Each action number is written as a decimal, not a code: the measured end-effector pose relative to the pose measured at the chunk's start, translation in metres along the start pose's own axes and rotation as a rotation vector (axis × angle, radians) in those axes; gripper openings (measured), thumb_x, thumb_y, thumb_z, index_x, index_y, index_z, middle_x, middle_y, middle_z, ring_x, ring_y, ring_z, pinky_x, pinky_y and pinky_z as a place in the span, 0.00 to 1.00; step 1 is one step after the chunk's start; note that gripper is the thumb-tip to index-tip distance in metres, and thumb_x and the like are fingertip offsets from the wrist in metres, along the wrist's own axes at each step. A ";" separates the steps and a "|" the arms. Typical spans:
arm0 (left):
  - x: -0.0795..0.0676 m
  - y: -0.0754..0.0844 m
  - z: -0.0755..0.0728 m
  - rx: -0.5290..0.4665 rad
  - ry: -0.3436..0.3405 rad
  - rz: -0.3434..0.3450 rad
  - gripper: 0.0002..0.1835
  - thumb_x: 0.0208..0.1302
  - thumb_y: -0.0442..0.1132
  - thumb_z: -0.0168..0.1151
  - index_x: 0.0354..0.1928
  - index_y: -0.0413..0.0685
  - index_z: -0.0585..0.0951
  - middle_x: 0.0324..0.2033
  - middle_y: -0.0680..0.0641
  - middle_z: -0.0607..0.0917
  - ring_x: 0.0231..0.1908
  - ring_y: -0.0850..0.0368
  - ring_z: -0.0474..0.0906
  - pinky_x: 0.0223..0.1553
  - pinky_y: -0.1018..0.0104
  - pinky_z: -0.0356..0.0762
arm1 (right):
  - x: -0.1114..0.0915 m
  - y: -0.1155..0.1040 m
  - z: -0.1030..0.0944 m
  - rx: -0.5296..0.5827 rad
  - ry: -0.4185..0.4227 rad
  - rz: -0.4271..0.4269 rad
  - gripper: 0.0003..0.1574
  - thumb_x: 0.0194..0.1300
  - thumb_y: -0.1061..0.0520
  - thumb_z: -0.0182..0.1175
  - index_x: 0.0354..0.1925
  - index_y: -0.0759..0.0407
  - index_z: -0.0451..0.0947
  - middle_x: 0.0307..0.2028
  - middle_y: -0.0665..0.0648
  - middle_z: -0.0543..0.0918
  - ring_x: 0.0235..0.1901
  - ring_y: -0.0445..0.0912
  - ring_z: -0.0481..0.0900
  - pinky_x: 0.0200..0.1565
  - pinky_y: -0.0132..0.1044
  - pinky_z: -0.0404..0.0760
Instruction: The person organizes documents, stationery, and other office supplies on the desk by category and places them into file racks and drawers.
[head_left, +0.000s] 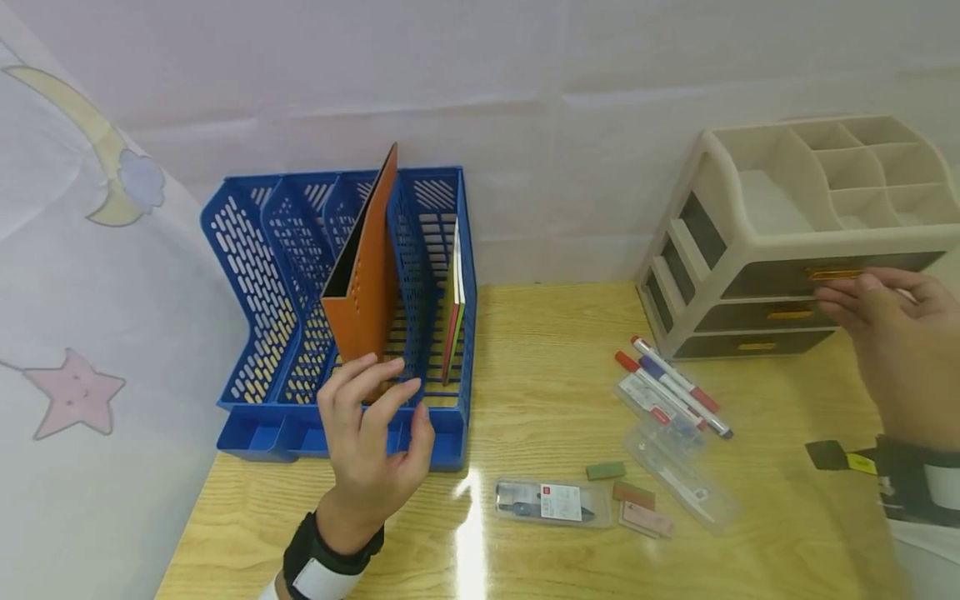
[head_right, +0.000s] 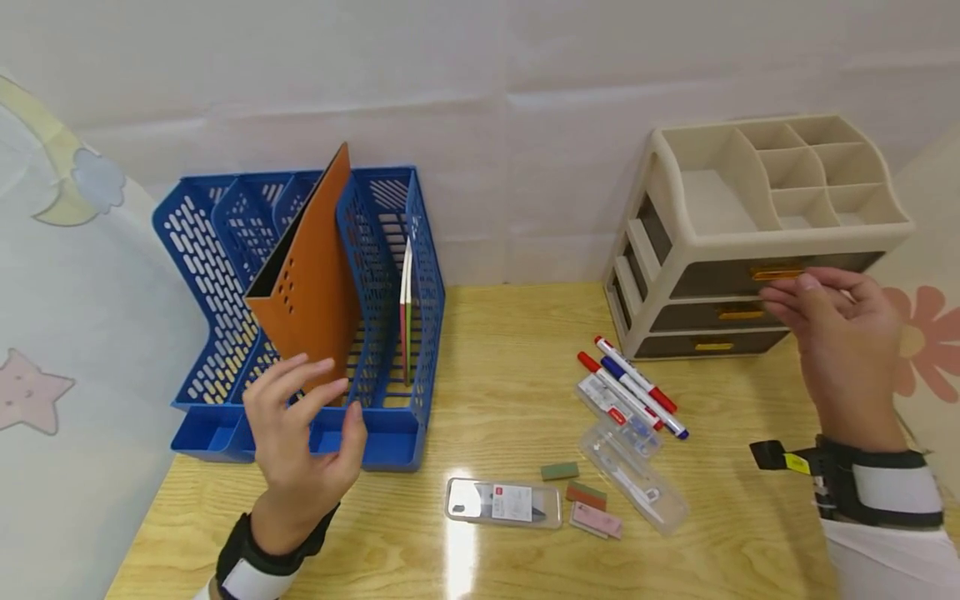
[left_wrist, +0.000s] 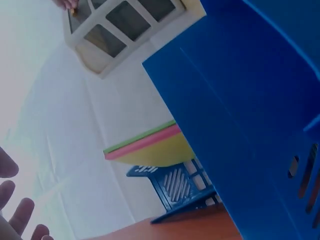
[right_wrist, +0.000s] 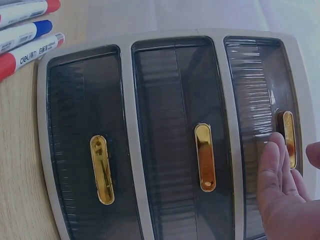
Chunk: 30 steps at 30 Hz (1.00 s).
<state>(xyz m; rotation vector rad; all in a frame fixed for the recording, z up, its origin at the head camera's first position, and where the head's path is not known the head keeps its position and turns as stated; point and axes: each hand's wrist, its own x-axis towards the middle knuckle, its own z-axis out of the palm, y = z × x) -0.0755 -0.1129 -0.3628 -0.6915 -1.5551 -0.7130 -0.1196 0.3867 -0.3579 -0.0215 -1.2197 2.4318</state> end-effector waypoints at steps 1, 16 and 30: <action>-0.001 0.001 0.001 0.000 -0.012 0.004 0.09 0.68 0.35 0.60 0.33 0.33 0.81 0.39 0.30 0.83 0.47 0.31 0.74 0.60 0.52 0.73 | 0.001 0.001 0.000 0.007 -0.001 0.005 0.15 0.73 0.75 0.51 0.55 0.68 0.65 0.38 0.69 0.87 0.39 0.55 0.91 0.47 0.39 0.88; -0.010 0.007 0.009 -0.020 -0.276 0.080 0.07 0.67 0.32 0.58 0.36 0.37 0.84 0.44 0.31 0.84 0.51 0.29 0.78 0.58 0.42 0.77 | 0.006 0.004 0.003 0.088 -0.005 0.072 0.14 0.73 0.75 0.51 0.53 0.69 0.63 0.33 0.71 0.87 0.34 0.58 0.91 0.41 0.43 0.90; -0.021 0.015 0.026 -0.052 -0.502 0.076 0.07 0.67 0.33 0.56 0.39 0.40 0.84 0.52 0.33 0.83 0.60 0.32 0.77 0.59 0.43 0.80 | 0.008 0.005 0.003 0.065 -0.005 0.153 0.07 0.75 0.71 0.53 0.49 0.71 0.68 0.37 0.70 0.87 0.37 0.59 0.90 0.42 0.42 0.90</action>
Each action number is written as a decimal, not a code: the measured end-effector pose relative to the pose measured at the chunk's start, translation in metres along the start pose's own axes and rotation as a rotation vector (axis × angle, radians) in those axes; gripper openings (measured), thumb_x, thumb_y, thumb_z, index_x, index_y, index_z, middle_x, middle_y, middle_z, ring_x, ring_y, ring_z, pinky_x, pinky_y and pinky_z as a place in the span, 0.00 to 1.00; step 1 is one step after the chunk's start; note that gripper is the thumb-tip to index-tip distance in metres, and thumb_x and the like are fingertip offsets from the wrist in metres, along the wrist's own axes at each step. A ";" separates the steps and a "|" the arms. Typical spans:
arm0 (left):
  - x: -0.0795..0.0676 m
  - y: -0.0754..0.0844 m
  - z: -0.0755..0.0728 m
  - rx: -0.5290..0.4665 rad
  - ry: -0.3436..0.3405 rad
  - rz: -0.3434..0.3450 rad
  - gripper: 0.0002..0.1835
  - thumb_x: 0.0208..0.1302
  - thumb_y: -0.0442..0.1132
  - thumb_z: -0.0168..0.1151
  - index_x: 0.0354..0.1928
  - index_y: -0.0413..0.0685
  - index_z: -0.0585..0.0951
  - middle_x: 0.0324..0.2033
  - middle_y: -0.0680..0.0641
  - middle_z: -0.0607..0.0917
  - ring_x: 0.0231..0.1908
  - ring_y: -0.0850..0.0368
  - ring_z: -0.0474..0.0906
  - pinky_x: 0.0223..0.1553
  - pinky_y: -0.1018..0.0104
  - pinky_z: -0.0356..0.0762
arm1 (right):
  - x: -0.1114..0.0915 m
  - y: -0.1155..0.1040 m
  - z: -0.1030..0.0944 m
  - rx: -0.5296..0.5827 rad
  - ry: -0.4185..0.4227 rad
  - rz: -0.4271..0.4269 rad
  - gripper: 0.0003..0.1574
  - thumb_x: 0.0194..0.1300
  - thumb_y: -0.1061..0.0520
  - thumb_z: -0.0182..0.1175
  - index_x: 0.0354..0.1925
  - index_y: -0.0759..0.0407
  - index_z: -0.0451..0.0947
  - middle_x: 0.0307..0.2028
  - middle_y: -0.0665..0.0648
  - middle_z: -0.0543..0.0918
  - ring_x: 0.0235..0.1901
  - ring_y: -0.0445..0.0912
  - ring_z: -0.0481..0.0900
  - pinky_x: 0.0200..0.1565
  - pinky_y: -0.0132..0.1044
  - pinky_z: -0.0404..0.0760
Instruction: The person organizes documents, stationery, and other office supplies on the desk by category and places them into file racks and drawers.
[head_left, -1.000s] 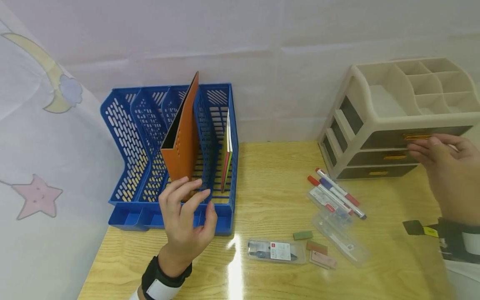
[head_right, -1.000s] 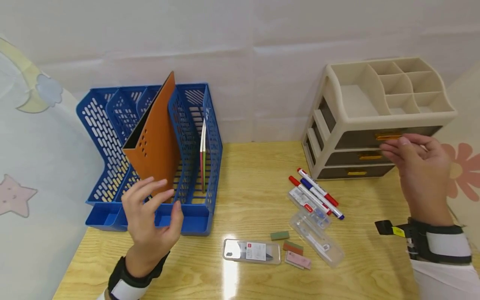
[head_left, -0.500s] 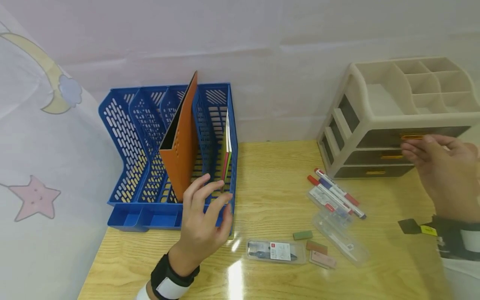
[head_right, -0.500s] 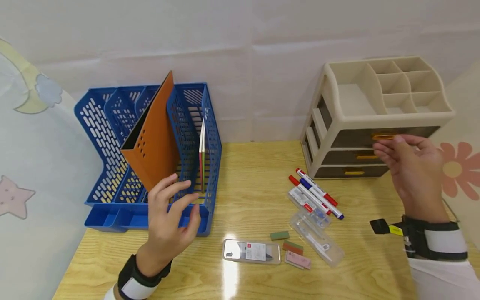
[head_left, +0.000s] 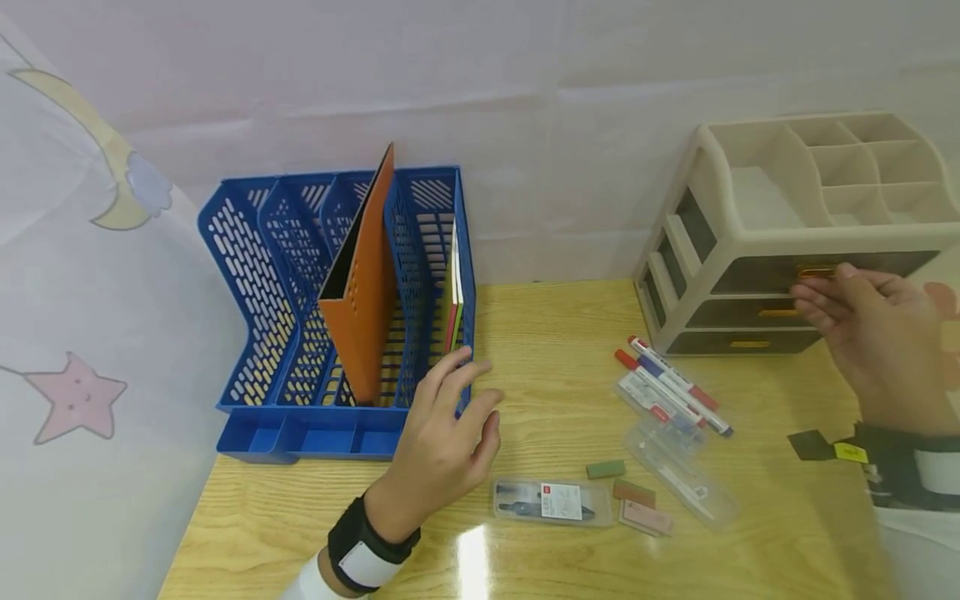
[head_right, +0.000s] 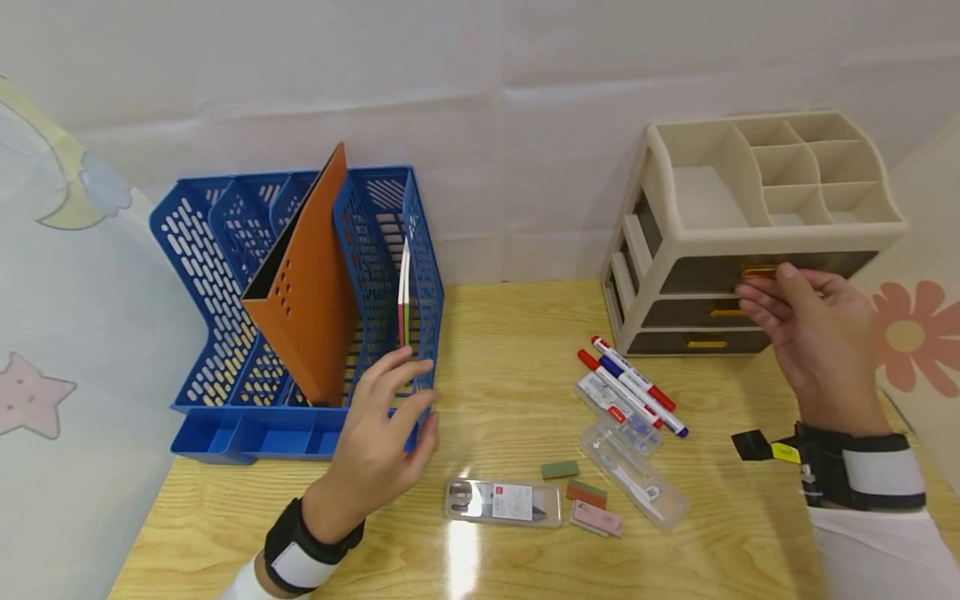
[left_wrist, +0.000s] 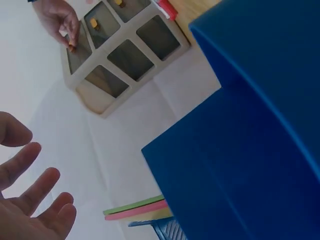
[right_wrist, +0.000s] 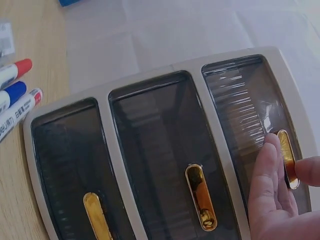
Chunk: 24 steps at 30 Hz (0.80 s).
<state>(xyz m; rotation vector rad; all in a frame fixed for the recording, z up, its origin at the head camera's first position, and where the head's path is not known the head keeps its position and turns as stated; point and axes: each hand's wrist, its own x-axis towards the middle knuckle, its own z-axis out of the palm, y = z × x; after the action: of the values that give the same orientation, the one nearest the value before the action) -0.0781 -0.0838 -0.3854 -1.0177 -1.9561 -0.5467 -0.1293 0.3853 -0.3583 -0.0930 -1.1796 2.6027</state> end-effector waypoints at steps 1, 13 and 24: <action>-0.001 0.000 0.002 -0.003 -0.025 -0.002 0.08 0.67 0.34 0.56 0.40 0.40 0.84 0.53 0.34 0.83 0.62 0.32 0.76 0.60 0.43 0.80 | 0.000 0.000 0.000 -0.001 0.000 0.003 0.06 0.75 0.71 0.53 0.49 0.72 0.69 0.37 0.70 0.87 0.37 0.58 0.90 0.42 0.42 0.90; -0.010 -0.002 0.021 -0.043 -0.297 0.034 0.24 0.79 0.49 0.46 0.64 0.40 0.78 0.71 0.32 0.72 0.73 0.35 0.67 0.70 0.42 0.72 | -0.005 -0.006 -0.005 0.084 -0.053 0.095 0.09 0.77 0.73 0.45 0.45 0.76 0.73 0.38 0.69 0.84 0.37 0.57 0.87 0.44 0.41 0.89; -0.017 -0.003 0.027 -0.046 -0.437 0.034 0.37 0.65 0.50 0.69 0.72 0.42 0.72 0.73 0.35 0.71 0.75 0.38 0.64 0.72 0.44 0.69 | -0.018 -0.011 -0.016 0.225 -0.045 0.174 0.11 0.78 0.72 0.44 0.43 0.73 0.75 0.37 0.70 0.85 0.38 0.60 0.87 0.47 0.45 0.89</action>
<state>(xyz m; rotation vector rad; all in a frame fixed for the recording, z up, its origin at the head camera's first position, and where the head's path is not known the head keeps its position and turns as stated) -0.0881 -0.0750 -0.4148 -1.2792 -2.3073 -0.3718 -0.1068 0.3987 -0.3617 -0.0949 -0.9211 2.8854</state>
